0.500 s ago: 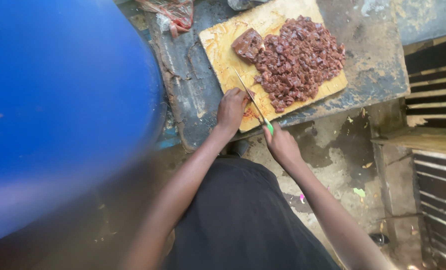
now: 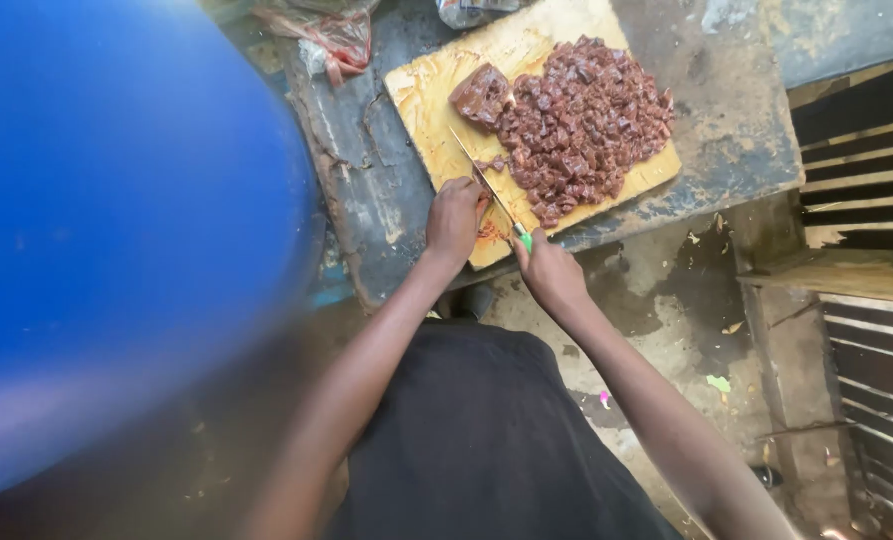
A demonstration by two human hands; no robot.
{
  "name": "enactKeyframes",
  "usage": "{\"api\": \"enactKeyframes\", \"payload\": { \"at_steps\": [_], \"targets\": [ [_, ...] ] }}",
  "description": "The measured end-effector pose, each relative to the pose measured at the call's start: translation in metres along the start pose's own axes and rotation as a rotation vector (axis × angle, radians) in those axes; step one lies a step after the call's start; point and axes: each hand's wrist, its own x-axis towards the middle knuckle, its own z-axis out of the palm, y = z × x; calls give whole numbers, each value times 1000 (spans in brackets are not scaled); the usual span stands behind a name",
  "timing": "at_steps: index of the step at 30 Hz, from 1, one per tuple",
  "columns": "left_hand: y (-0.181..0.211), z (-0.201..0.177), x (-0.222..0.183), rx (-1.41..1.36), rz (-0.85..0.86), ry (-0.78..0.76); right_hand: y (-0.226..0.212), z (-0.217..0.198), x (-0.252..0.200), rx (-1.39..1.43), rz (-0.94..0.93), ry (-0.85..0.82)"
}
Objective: Cutting raw meat into small pieces on a wooden cutting board using a knife
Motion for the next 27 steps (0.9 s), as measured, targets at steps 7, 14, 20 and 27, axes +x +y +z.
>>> {"api": "enactKeyframes", "payload": {
  "at_steps": [7,14,20,27],
  "targets": [
    [27,-4,-9,-9,-26,-51,-1,-13,-3,-52,39,13],
    [28,-19,-20,-24,-27,-71,25,-7,-5,-7,58,20],
    [19,-18,-19,-56,-49,11,24,-23,-44,74,148,34],
    [28,-35,-23,-145,-62,100,-7,-25,-61,449,103,-48]
  ]
}}
